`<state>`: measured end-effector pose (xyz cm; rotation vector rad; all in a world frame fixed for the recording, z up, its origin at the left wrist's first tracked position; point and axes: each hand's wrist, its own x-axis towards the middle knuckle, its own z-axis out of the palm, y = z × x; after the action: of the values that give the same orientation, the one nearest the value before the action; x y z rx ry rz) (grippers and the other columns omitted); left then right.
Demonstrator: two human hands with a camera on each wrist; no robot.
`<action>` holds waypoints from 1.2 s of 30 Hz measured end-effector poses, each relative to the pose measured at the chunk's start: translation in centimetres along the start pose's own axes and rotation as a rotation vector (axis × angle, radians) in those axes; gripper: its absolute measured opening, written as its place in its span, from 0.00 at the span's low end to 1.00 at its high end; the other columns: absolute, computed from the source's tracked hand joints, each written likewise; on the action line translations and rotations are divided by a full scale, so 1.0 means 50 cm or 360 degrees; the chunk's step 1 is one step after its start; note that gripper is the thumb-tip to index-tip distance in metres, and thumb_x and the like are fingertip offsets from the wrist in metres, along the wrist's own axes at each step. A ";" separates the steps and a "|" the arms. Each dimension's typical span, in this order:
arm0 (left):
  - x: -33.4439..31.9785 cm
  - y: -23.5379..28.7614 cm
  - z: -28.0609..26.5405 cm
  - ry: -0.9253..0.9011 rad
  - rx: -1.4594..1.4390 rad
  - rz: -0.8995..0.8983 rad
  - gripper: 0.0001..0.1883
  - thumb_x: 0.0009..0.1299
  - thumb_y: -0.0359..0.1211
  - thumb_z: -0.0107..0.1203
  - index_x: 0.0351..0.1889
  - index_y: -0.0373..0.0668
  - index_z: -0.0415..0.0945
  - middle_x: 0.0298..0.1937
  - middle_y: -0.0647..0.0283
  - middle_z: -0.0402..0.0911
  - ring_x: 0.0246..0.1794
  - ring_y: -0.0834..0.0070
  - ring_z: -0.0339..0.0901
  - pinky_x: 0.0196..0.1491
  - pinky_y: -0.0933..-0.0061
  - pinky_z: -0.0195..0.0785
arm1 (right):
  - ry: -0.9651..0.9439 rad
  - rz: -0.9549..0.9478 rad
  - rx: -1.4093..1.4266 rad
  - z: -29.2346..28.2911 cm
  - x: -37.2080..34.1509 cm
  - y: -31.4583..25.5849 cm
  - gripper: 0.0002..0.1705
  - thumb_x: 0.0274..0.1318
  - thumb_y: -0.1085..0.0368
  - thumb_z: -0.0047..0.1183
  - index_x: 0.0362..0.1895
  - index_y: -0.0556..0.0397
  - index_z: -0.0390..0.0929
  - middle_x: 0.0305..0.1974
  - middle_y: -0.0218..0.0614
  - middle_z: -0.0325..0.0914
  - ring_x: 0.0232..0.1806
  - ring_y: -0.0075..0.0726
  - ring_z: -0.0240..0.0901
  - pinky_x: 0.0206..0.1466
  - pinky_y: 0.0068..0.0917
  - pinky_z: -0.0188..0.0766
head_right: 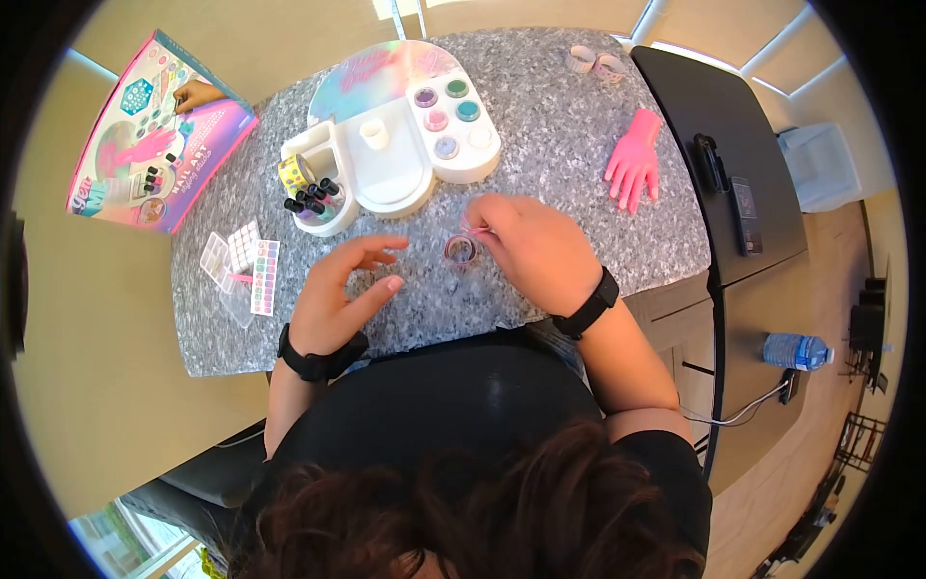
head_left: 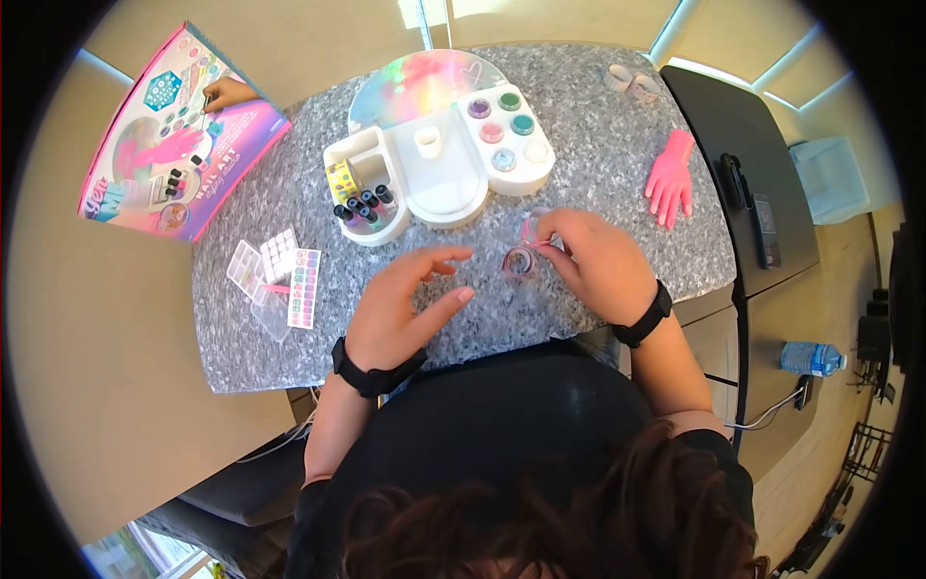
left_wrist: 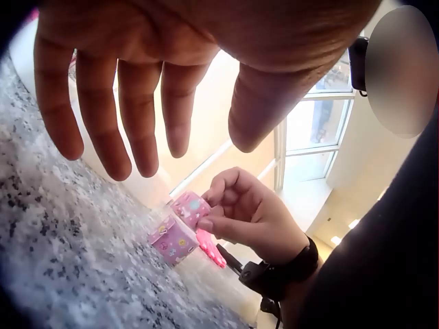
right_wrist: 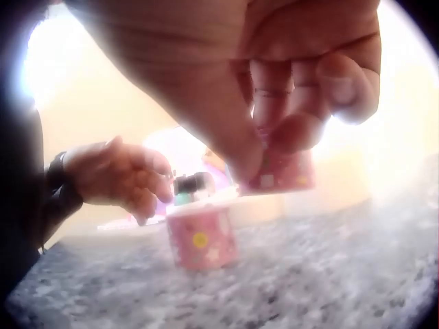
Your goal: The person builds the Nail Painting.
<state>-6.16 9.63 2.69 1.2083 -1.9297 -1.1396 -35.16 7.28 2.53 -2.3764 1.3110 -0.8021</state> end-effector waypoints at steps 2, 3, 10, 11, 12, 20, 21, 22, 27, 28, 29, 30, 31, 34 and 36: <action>0.012 0.026 0.010 0.0104 -0.0055 0.0045 0.23 0.73 0.27 0.67 0.67 0.42 0.81 0.68 0.57 0.83 0.61 0.63 0.84 0.65 0.61 0.74 | -0.0012 -0.0103 0.0193 -0.014 0.006 -0.016 0.12 0.64 0.72 0.63 0.49 0.50 0.77 0.44 0.38 0.84 0.45 0.51 0.84 0.45 0.42 0.79; 0.018 0.036 0.016 0.0205 -0.0105 0.0101 0.24 0.71 0.25 0.68 0.67 0.43 0.81 0.70 0.56 0.81 0.63 0.61 0.83 0.66 0.60 0.74 | -0.0013 -0.0204 0.0380 -0.016 0.007 -0.023 0.14 0.63 0.75 0.65 0.49 0.50 0.77 0.43 0.37 0.83 0.43 0.48 0.85 0.44 0.39 0.79; 0.041 0.032 0.036 0.0156 0.0263 0.0468 0.22 0.67 0.26 0.72 0.59 0.44 0.82 0.70 0.54 0.80 0.70 0.56 0.78 0.70 0.58 0.71 | -0.0158 -0.0098 0.1423 0.015 -0.017 -0.011 0.17 0.66 0.78 0.65 0.54 0.51 0.76 0.46 0.28 0.80 0.45 0.24 0.79 0.48 0.27 0.77; 0.041 0.027 0.038 0.0154 0.0266 0.0468 0.22 0.67 0.26 0.72 0.59 0.44 0.82 0.70 0.54 0.80 0.70 0.56 0.78 0.70 0.58 0.71 | -0.0216 -0.0026 0.1559 0.015 -0.020 -0.008 0.19 0.65 0.77 0.66 0.55 0.51 0.74 0.48 0.27 0.79 0.46 0.22 0.79 0.48 0.27 0.76; 0.040 0.020 0.041 0.0093 0.0137 0.0410 0.20 0.68 0.27 0.72 0.58 0.43 0.82 0.67 0.55 0.82 0.67 0.59 0.80 0.69 0.60 0.72 | -0.0276 0.0048 0.1694 0.015 -0.023 -0.004 0.21 0.65 0.76 0.66 0.57 0.52 0.72 0.49 0.27 0.79 0.47 0.21 0.78 0.49 0.26 0.76; 0.046 -0.005 0.075 0.0034 -0.0556 -0.0056 0.16 0.77 0.31 0.68 0.58 0.35 0.80 0.52 0.62 0.88 0.53 0.75 0.85 0.61 0.69 0.77 | -0.0195 0.0581 0.1763 0.023 -0.023 -0.004 0.17 0.73 0.68 0.62 0.59 0.50 0.71 0.45 0.28 0.79 0.39 0.15 0.75 0.34 0.16 0.73; 0.049 -0.012 0.081 0.0079 -0.0657 -0.0146 0.15 0.77 0.32 0.68 0.57 0.36 0.81 0.50 0.63 0.89 0.51 0.78 0.85 0.58 0.71 0.77 | -0.0196 0.0679 0.1768 0.024 -0.022 -0.003 0.15 0.75 0.66 0.60 0.59 0.50 0.71 0.43 0.28 0.80 0.35 0.15 0.74 0.31 0.15 0.72; 0.052 -0.015 0.085 0.0123 -0.0758 -0.0236 0.14 0.77 0.33 0.69 0.55 0.37 0.82 0.49 0.63 0.89 0.48 0.80 0.85 0.55 0.74 0.77 | -0.0195 0.0679 0.1770 0.023 -0.022 -0.003 0.15 0.75 0.66 0.60 0.59 0.50 0.71 0.43 0.28 0.80 0.35 0.15 0.74 0.31 0.15 0.72; 0.053 -0.025 0.093 0.0062 -0.0978 -0.0357 0.14 0.79 0.34 0.67 0.57 0.36 0.82 0.47 0.63 0.89 0.44 0.81 0.86 0.50 0.77 0.79 | -0.0159 0.0938 0.1534 0.023 -0.024 -0.010 0.13 0.80 0.59 0.55 0.57 0.53 0.73 0.35 0.29 0.82 0.28 0.17 0.73 0.30 0.17 0.70; 0.053 -0.029 0.094 0.0069 -0.0942 -0.0397 0.15 0.79 0.34 0.67 0.58 0.36 0.82 0.47 0.63 0.90 0.43 0.82 0.86 0.49 0.78 0.79 | -0.0158 0.0940 0.1536 0.025 -0.026 -0.011 0.13 0.80 0.59 0.55 0.57 0.53 0.73 0.35 0.29 0.82 0.28 0.17 0.73 0.30 0.17 0.70; 0.053 -0.028 0.095 0.0067 -0.0942 -0.0399 0.15 0.79 0.34 0.67 0.58 0.36 0.82 0.47 0.63 0.90 0.43 0.82 0.86 0.49 0.78 0.79 | -0.0147 0.0918 0.1390 0.026 -0.028 -0.011 0.12 0.80 0.60 0.55 0.56 0.54 0.74 0.34 0.31 0.83 0.29 0.20 0.76 0.31 0.20 0.72; 0.052 -0.026 0.095 0.0072 -0.0930 -0.0418 0.16 0.79 0.35 0.67 0.59 0.36 0.81 0.46 0.63 0.90 0.42 0.82 0.86 0.48 0.78 0.78 | -0.0135 0.0894 0.1245 0.028 -0.029 -0.011 0.12 0.80 0.60 0.55 0.55 0.54 0.74 0.33 0.34 0.84 0.30 0.23 0.78 0.31 0.24 0.73; 0.052 -0.024 0.095 0.0078 -0.0918 -0.0436 0.17 0.79 0.36 0.67 0.60 0.36 0.81 0.45 0.63 0.90 0.41 0.83 0.86 0.46 0.78 0.78 | -0.0136 0.0895 0.1246 0.029 -0.029 -0.011 0.12 0.80 0.60 0.55 0.55 0.54 0.74 0.33 0.34 0.84 0.30 0.23 0.78 0.31 0.24 0.73; 0.050 -0.025 0.093 0.0101 -0.0682 -0.0526 0.21 0.78 0.39 0.69 0.62 0.36 0.79 0.42 0.61 0.91 0.38 0.83 0.85 0.42 0.78 0.77 | -0.0157 0.0865 0.0967 0.036 -0.031 -0.009 0.12 0.78 0.60 0.56 0.52 0.56 0.75 0.30 0.39 0.85 0.32 0.31 0.84 0.34 0.32 0.76; 0.050 -0.034 0.098 0.0111 -0.0559 -0.0514 0.24 0.77 0.41 0.69 0.63 0.37 0.78 0.40 0.60 0.91 0.35 0.82 0.85 0.40 0.77 0.76 | -0.0118 0.0806 0.0847 0.048 -0.034 0.000 0.12 0.77 0.60 0.57 0.50 0.56 0.75 0.30 0.41 0.86 0.33 0.37 0.87 0.36 0.35 0.77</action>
<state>-10.51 8.71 -0.98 1.3671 -1.4361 -1.5052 -34.42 8.74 0.08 -1.5610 1.3714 -0.7722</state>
